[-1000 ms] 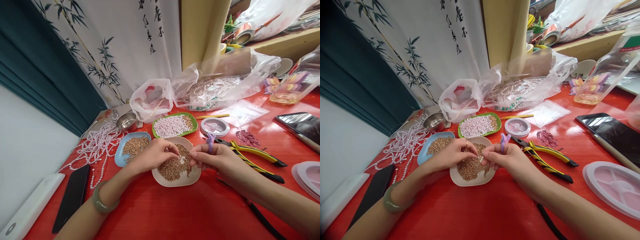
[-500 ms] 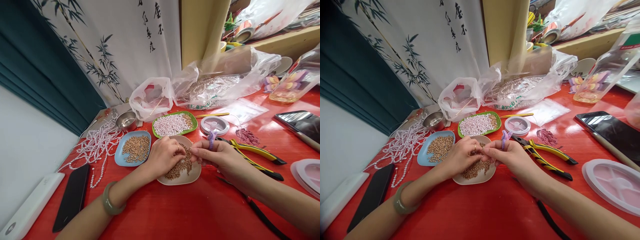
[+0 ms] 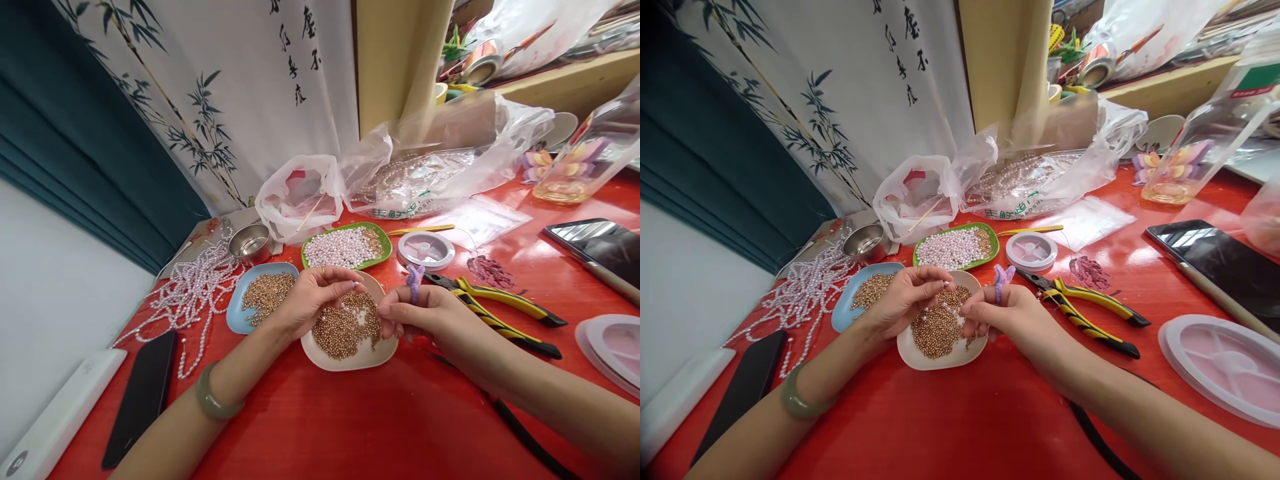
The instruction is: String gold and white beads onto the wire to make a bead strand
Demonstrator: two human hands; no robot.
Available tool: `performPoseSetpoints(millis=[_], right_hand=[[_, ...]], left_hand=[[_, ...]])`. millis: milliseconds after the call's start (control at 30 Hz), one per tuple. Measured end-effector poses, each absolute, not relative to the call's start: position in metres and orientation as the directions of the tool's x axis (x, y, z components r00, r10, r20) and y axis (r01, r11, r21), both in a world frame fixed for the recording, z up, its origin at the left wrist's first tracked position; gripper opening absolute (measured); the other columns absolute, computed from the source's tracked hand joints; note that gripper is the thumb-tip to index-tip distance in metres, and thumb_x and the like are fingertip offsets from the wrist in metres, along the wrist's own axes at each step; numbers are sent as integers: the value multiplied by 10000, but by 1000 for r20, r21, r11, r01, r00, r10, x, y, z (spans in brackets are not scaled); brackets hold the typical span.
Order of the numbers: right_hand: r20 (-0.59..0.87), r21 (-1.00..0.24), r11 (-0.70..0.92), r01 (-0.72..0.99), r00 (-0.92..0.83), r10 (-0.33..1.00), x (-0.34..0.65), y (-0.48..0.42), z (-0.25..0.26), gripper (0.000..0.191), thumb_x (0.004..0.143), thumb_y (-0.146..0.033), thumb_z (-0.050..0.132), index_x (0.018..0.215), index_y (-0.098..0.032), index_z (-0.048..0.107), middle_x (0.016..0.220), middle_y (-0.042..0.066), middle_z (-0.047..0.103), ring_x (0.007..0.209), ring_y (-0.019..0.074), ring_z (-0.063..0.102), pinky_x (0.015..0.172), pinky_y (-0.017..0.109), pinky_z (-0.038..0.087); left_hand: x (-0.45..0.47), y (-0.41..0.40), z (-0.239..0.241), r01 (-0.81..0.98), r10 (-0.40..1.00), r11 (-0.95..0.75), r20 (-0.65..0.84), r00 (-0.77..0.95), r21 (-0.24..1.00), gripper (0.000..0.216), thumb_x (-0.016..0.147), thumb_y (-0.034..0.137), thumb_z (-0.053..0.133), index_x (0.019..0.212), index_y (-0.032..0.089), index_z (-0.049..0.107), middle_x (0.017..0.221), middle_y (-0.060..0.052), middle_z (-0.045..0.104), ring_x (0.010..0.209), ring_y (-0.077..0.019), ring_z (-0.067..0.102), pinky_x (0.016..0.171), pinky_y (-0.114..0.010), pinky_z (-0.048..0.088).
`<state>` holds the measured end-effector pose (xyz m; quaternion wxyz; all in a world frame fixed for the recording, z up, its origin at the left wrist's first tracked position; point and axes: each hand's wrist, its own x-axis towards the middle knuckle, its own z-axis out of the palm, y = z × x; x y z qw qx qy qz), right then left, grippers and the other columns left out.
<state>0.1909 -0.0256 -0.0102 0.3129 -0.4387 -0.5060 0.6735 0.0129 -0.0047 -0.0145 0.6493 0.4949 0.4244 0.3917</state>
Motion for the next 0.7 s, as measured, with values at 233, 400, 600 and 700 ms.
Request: performPoseSetpoints(millis=[233,400,600,700], right_hand=[[-278,-950,-314,-11,-432,858,191,-26,-11,136,649,-252,601,538,-175,586,512,16,603,463,95,472,449,216,347],[-278,-946,-324,-27,-447,850,191,-27,-10,120,647,-233,602,547,-168,584,508,18,606,452,88,460,438,208,330],[-286,-938,-343,-45,-459,841,190,-25,-10,107,634,-221,603,543,-168,586,493,15,612,445,81,461,436,199,331],[-283,-938,-342,-49,-460,842,190,-25,-10,118,639,-234,604,543,-167,587,488,16,611,442,82,461,431,198,331]], left_hand=[[13,-6,-14,-148,920,241,-177,351,959,109,636,219,674,740,187,674,733,-5,641,586,-53,501,469,-163,347],[12,-6,-15,-156,907,258,-184,380,953,93,650,213,670,741,194,681,702,7,629,552,-34,478,458,-149,338],[13,-7,-15,-130,905,265,-200,376,955,84,644,217,672,725,200,689,708,4,634,553,-41,479,464,-157,345],[14,-7,-14,-133,906,260,-194,377,956,81,638,213,679,716,196,692,701,5,633,534,-34,466,461,-151,343]])
